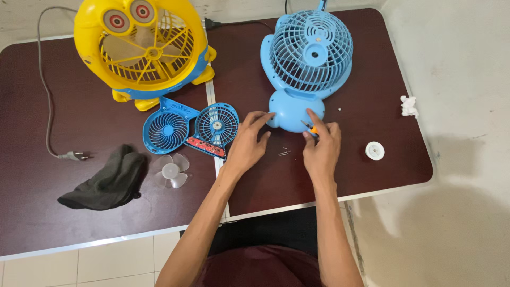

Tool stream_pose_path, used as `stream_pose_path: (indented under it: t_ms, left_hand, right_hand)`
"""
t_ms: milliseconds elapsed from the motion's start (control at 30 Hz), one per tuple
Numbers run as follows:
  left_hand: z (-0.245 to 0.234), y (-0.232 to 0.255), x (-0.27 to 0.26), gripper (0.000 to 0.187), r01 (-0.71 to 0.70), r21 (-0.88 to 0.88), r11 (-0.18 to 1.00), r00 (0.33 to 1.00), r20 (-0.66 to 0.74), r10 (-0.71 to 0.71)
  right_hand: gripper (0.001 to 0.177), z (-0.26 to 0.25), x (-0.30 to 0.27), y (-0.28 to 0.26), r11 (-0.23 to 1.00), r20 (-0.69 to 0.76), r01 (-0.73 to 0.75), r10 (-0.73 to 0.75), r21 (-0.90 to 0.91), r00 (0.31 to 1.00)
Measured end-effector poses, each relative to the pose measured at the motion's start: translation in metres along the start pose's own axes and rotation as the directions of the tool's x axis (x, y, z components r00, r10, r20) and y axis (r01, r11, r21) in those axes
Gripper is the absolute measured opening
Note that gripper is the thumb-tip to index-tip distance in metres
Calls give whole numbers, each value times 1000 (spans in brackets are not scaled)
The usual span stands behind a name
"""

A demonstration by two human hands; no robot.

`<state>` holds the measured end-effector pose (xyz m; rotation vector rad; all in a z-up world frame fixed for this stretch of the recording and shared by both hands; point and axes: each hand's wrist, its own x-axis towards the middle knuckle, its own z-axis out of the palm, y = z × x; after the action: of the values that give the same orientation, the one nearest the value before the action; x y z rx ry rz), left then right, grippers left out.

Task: The person uses a screwdriver to remove screws from the base of a blue electric fan, then repeats the process on a yellow electric fan. Screws and small parts are placed on the table during disassembly.

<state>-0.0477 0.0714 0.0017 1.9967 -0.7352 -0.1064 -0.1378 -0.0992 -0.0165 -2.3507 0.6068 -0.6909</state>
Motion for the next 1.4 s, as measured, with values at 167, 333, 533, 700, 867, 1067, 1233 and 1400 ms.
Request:
stream_pose_path:
  t_ms: [167, 333, 533, 700, 867, 1067, 1233, 1400]
  left_hand:
    - [4, 10, 1, 48, -1, 4, 1000, 999, 46, 1]
    - [-10, 8, -6, 45, -42, 6, 999, 999, 28, 42]
    - [-44, 1, -19, 42, -40, 55, 998, 995, -85, 44]
    - [-80, -10, -35, 38, 23, 96, 995, 977, -211, -2]
    - [-116, -28, -59, 33, 82, 94, 992, 946, -319, -48]
    - [-154, -60, -90, 33, 164, 305, 938, 893, -450, -10]
    - [-165, -86, -97, 35, 177, 397, 901, 916, -401, -3]
    - [-164, -101, -87, 34, 138, 504, 853, 945, -326, 40]
  right_hand:
    - [50, -9, 0, -1, 996, -45, -65, 68, 66, 997]
    - [38, -13, -3, -20, 980, -78, -46, 62, 195, 995]
    - [25, 5, -6, -58, 956, -23, 92, -89, 279, 996]
    - [21, 33, -11, -82, 927, 112, 97, -147, 362, 983]
    - [23, 71, -8, -98, 930, 206, 154, -232, 335, 951]
    - [51, 107, -4, -109, 974, 333, 127, -185, 186, 925]
    - [54, 119, -7, -116, 985, 419, 137, -168, 103, 892]
    - [49, 113, -8, -129, 984, 492, 176, -170, 35, 854]
